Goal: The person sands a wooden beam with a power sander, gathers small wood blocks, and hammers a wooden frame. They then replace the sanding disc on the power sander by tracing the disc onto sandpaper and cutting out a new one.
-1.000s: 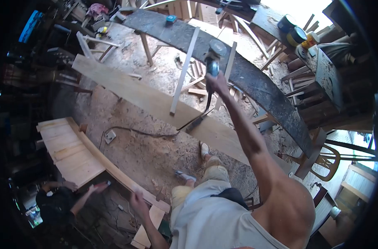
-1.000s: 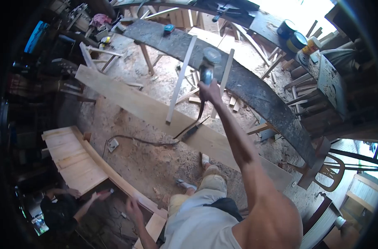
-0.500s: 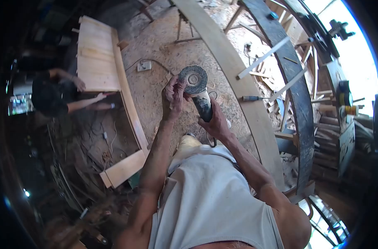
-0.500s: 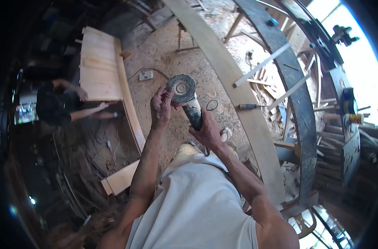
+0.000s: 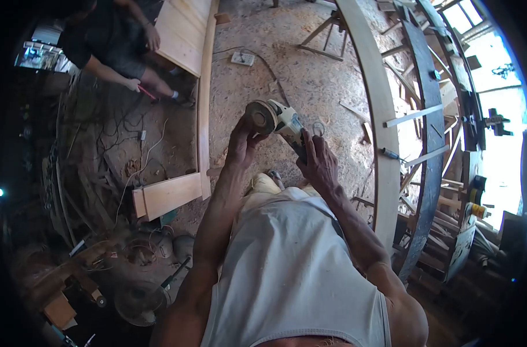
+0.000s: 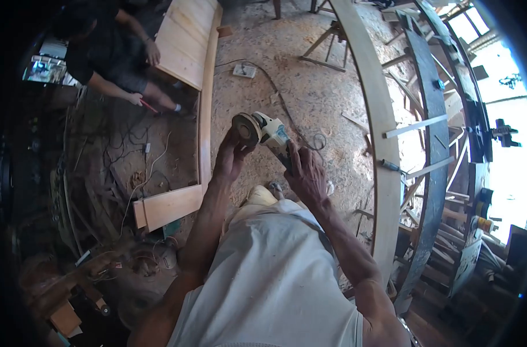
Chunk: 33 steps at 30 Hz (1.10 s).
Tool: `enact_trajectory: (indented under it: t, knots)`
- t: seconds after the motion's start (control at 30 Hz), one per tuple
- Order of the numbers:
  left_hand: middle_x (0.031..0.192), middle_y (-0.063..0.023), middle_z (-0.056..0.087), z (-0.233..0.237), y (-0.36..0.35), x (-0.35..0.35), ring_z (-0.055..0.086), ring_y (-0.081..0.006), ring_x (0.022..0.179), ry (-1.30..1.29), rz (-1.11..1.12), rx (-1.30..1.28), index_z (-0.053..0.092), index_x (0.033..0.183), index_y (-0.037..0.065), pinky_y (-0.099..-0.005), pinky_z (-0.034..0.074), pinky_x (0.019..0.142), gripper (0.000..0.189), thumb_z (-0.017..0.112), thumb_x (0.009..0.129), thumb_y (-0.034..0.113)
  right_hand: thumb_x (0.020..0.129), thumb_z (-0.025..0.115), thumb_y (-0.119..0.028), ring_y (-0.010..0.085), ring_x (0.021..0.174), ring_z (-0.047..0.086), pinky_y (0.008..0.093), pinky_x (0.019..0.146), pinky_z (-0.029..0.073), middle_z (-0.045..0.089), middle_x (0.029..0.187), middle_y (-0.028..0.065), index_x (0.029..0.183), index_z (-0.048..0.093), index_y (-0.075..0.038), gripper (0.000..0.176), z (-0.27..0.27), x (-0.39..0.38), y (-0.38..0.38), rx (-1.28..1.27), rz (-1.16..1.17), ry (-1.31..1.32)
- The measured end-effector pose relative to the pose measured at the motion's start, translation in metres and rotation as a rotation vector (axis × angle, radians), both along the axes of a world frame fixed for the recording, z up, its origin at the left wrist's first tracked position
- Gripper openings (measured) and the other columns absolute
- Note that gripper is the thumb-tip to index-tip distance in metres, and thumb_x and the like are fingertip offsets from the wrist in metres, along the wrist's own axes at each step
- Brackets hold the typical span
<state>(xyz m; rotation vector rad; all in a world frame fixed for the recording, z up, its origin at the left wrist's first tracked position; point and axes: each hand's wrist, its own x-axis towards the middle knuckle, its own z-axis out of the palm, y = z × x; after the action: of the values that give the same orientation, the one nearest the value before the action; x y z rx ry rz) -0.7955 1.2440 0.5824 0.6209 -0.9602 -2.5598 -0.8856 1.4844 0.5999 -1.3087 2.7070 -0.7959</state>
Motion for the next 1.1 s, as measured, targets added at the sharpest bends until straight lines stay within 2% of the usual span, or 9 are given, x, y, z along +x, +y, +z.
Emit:
enact_trajectory:
  t: [0.2, 0.27, 0.4, 0.53, 0.6, 0.73, 0.83, 0.97, 1.1]
  knots:
    - [0.139, -0.0082, 0.066, -0.089, -0.042, 0.076, 0.067, -0.0237, 0.125, 0.357, -0.041, 0.485, 0.055, 0.147, 0.017, -0.0457, 0.063, 0.097, 0.042, 0.055, 0.110, 0.037, 0.077, 0.078, -0.014, 0.0344, 0.103, 0.061, 0.0465, 0.086, 0.054, 0.055, 0.121, 0.0167, 0.161, 0.039, -0.011, 0.092, 0.033, 0.032, -0.049, -0.017, 0.173, 0.141]
    - [0.140, -0.0096, 0.065, -0.083, -0.047, 0.091, 0.066, -0.0243, 0.125, 0.383, -0.007, 0.481, 0.056, 0.147, 0.017, -0.0462, 0.063, 0.096, 0.043, 0.056, 0.110, 0.038, 0.077, 0.079, -0.015, 0.0350, 0.102, 0.061, 0.0473, 0.087, 0.053, 0.056, 0.119, 0.0166, 0.161, 0.038, -0.011, 0.094, 0.037, 0.038, -0.064, -0.064, 0.178, 0.103]
    - [0.140, -0.0111, 0.064, -0.075, -0.064, 0.105, 0.066, -0.0262, 0.125, 0.322, 0.018, 0.487, 0.057, 0.145, 0.016, -0.0474, 0.063, 0.099, 0.043, 0.058, 0.108, 0.039, 0.077, 0.082, -0.019, 0.0357, 0.101, 0.061, 0.0486, 0.090, 0.052, 0.061, 0.109, 0.0155, 0.152, 0.045, -0.006, 0.085, 0.042, 0.044, -0.097, 0.089, 0.138, -0.135]
    - [0.148, -0.0132, 0.057, -0.060, -0.093, 0.115, 0.063, -0.0291, 0.129, 0.292, -0.003, 0.262, 0.043, 0.158, 0.016, -0.0470, 0.060, 0.105, 0.056, 0.060, 0.108, 0.035, 0.079, 0.081, -0.017, 0.0347, 0.101, 0.063, 0.0473, 0.091, 0.051, 0.062, 0.112, 0.0152, 0.146, 0.050, -0.005, 0.075, 0.027, 0.034, -0.115, -0.042, 0.181, 0.017]
    - [0.153, -0.0144, 0.052, -0.012, -0.099, 0.113, 0.061, -0.0303, 0.132, 0.206, 0.000, 0.192, 0.032, 0.165, 0.017, -0.0465, 0.058, 0.108, 0.064, 0.059, 0.108, 0.034, 0.079, 0.080, -0.016, 0.0344, 0.102, 0.063, 0.0468, 0.091, 0.051, 0.062, 0.115, 0.0151, 0.146, 0.051, -0.005, 0.073, 0.025, 0.013, -0.130, -0.112, 0.236, 0.190]
    - [0.157, -0.0159, 0.046, 0.003, -0.107, 0.094, 0.057, -0.0308, 0.138, 0.182, 0.113, 0.315, 0.021, 0.169, 0.017, -0.0463, 0.057, 0.109, 0.072, 0.056, 0.109, 0.038, 0.080, 0.081, -0.015, 0.0355, 0.109, 0.065, 0.0474, 0.094, 0.053, 0.065, 0.124, 0.0155, 0.147, 0.054, -0.009, 0.073, 0.005, -0.012, -0.159, -0.068, 0.254, 0.155]
    - [0.156, -0.0157, 0.047, -0.001, -0.128, 0.077, 0.057, -0.0303, 0.137, 0.112, 0.179, 0.319, 0.026, 0.167, 0.015, -0.0463, 0.057, 0.108, 0.071, 0.055, 0.108, 0.042, 0.081, 0.081, -0.017, 0.0366, 0.105, 0.067, 0.0476, 0.089, 0.056, 0.065, 0.123, 0.0153, 0.148, 0.053, -0.010, 0.073, -0.005, -0.034, -0.185, -0.027, 0.280, 0.068]
    - [0.138, -0.0139, 0.060, -0.032, -0.152, 0.066, 0.064, -0.0284, 0.126, -0.123, 0.174, 0.203, 0.045, 0.153, 0.009, -0.0478, 0.058, 0.106, 0.058, 0.060, 0.107, 0.042, 0.082, 0.080, -0.026, 0.0413, 0.094, 0.071, 0.0494, 0.075, 0.060, 0.065, 0.120, 0.0173, 0.148, 0.051, -0.010, 0.075, -0.022, -0.066, -0.214, 0.120, 0.330, -0.336]
    - [0.113, -0.0113, 0.069, -0.070, -0.184, 0.042, 0.071, -0.0266, 0.111, -0.524, 0.290, -0.190, 0.062, 0.129, 0.006, -0.0488, 0.061, 0.100, 0.044, 0.067, 0.104, 0.041, 0.077, 0.086, -0.030, 0.0409, 0.099, 0.074, 0.0497, 0.083, 0.059, 0.071, 0.119, 0.0219, 0.146, 0.051, -0.006, 0.080, -0.041, -0.089, -0.243, 0.192, 0.424, -0.649]
